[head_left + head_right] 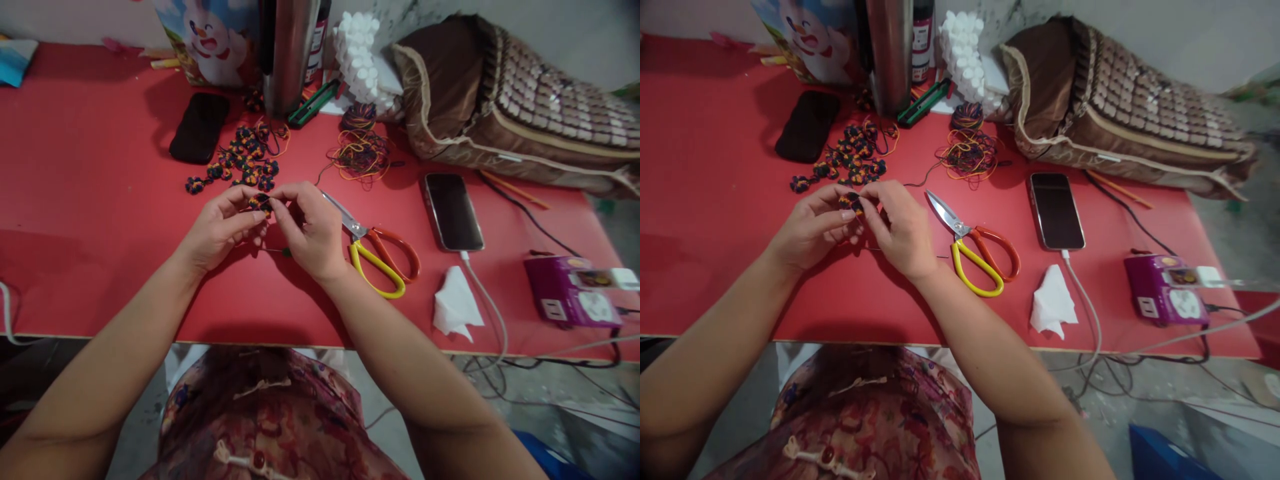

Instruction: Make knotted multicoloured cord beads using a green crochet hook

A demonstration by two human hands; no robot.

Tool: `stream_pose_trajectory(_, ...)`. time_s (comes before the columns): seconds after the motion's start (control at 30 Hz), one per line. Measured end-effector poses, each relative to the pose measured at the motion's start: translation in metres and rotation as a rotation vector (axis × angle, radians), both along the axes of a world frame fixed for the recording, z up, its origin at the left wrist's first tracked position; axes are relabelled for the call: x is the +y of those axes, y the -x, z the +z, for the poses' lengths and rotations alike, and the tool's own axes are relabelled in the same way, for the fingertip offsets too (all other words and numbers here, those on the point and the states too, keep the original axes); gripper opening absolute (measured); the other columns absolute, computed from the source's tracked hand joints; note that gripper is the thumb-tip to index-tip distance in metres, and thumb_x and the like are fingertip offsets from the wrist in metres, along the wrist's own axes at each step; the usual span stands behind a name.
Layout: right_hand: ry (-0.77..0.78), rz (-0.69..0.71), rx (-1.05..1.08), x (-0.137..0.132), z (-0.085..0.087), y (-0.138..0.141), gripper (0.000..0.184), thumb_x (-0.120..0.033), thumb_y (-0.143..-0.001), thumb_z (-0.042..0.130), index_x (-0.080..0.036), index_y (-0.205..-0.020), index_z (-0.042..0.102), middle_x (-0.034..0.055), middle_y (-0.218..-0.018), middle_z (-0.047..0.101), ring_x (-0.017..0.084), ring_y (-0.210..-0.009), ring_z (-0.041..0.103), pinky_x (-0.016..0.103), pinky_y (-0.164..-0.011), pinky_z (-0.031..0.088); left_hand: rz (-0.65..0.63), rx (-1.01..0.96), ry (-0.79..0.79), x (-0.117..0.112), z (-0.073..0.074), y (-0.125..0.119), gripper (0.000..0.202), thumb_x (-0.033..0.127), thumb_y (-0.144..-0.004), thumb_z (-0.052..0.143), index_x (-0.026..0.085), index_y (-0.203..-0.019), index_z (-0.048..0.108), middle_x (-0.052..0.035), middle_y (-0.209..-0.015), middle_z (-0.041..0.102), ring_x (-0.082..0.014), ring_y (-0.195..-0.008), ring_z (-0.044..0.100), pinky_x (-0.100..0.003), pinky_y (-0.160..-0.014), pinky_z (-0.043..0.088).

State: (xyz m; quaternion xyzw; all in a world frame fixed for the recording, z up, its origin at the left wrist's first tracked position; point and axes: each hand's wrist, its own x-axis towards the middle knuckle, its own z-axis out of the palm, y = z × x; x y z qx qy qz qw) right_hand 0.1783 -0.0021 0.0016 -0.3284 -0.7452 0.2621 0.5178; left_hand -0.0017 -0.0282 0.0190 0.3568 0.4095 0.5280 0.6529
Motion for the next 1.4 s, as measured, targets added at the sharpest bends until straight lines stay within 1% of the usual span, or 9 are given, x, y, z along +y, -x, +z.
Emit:
stream_pose_trajectory(0.17, -0.1, 0.025, -0.005, 0.004, -0.008, 0.001, 0.011, -0.026, -0.115, 0.064, -0.022, -0.111, 0.074, 0.0047, -0.102, 0.083, 0.017, -0.092, 0.077, 0.031, -0.085, 0.059, 0.024, -0.008, -0.139, 0.004, -0.006, 0.002, 0.041, 0.027, -0.075, 0.104, 0.023, -0.111, 0.085, -0.0025, -0.114, 0.08, -0.0106, -0.07, 0.075, -0.02, -0.06, 0.066)
stream_pose_trajectory(0.27, -0.164, 0.039, -0.039, 0.005, -0.012, 0.001, 0.012, -0.024, -0.115, 0.064, -0.022, -0.113, 0.075, 0.0057, -0.107, 0.085, 0.019, -0.098, 0.08, 0.032, -0.088, 0.061, 0.022, -0.016, -0.143, 0.005, -0.008, 0.003, 0.031, 0.033, -0.08, 0.103, 0.021, -0.104, 0.088, -0.002, -0.097, 0.08, -0.0095, -0.064, 0.072, -0.019, -0.058, 0.064)
stream_pose_trajectory(0.43, -0.208, 0.023, -0.037, 0.002, -0.011, 0.001, 0.013, -0.024, -0.116, 0.063, -0.022, -0.115, 0.076, 0.0059, -0.11, 0.087, 0.019, -0.101, 0.083, 0.031, -0.089, 0.063, 0.038, -0.04, -0.134, 0.005, -0.005, 0.002, 0.031, 0.02, -0.068, 0.106, 0.02, -0.093, 0.088, 0.0007, -0.084, 0.077, -0.0054, -0.053, 0.062, -0.016, -0.049, 0.053)
stream_pose_trajectory(0.57, -0.196, 0.027, -0.041, 0.0, -0.01, 0.002, 0.015, -0.027, -0.117, 0.062, -0.022, -0.114, 0.076, 0.0043, -0.106, 0.087, 0.017, -0.095, 0.082, 0.029, -0.085, 0.062, 0.009, -0.058, -0.134, 0.004, -0.002, 0.001, 0.027, 0.021, -0.071, 0.103, 0.02, -0.093, 0.087, 0.0019, -0.076, 0.071, -0.0047, -0.047, 0.054, -0.017, -0.043, 0.044)
stream_pose_trajectory(0.73, -0.184, 0.015, -0.039, -0.002, -0.01, 0.004, 0.015, -0.024, -0.116, 0.061, -0.02, -0.116, 0.077, 0.0054, -0.105, 0.085, 0.017, -0.094, 0.081, 0.03, -0.085, 0.062, 0.01, -0.06, -0.033, 0.004, -0.005, 0.0, 0.04, 0.045, -0.078, 0.104, 0.02, -0.104, 0.088, -0.0004, -0.079, 0.07, -0.0071, -0.053, 0.056, -0.017, -0.043, 0.039)
stream_pose_trajectory(0.83, -0.192, 0.008, -0.069, -0.003, -0.01, 0.005, 0.017, -0.022, -0.115, 0.063, -0.02, -0.119, 0.08, 0.0072, -0.107, 0.084, 0.019, -0.096, 0.079, 0.032, -0.087, 0.062, 0.034, -0.017, 0.013, 0.003, -0.004, -0.002, 0.046, 0.063, -0.09, 0.092, 0.021, -0.109, 0.087, -0.0035, -0.088, 0.072, -0.0106, -0.063, 0.061, -0.018, -0.044, 0.04)
stream_pose_trajectory(1.0, -0.078, 0.015, -0.208, -0.004, -0.011, 0.006, 0.023, -0.026, -0.115, 0.062, -0.022, -0.127, 0.08, 0.0105, -0.119, 0.08, 0.022, -0.1, 0.077, 0.036, -0.087, 0.063, 0.05, 0.054, -0.031, -0.001, -0.003, -0.008, 0.058, 0.077, -0.1, 0.075, 0.021, -0.112, 0.084, -0.0067, -0.1, 0.075, -0.0106, -0.063, 0.058, -0.02, -0.045, 0.039)
stream_pose_trajectory(1.27, -0.078, 0.044, -0.215, -0.003, -0.015, 0.007, 0.019, -0.025, -0.116, 0.058, -0.021, -0.109, 0.076, 0.0099, -0.114, 0.076, 0.022, -0.098, 0.074, 0.038, -0.088, 0.061, 0.028, 0.107, -0.127, -0.003, -0.011, -0.008, 0.05, 0.07, -0.105, 0.073, 0.023, -0.116, 0.085, -0.0104, -0.123, 0.079, -0.0136, -0.077, 0.066, -0.02, -0.051, 0.046)
stream_pose_trajectory(1.4, -0.078, 0.042, -0.207, -0.001, -0.016, 0.006, 0.014, -0.025, -0.114, 0.059, -0.023, -0.108, 0.071, 0.0083, -0.114, 0.075, 0.022, -0.099, 0.072, 0.038, -0.087, 0.06, 0.015, 0.068, -0.129, -0.001, -0.01, -0.007, 0.039, 0.058, -0.097, 0.087, 0.02, -0.105, 0.086, -0.0062, -0.097, 0.077, -0.0106, -0.066, 0.059, -0.018, -0.049, 0.045)
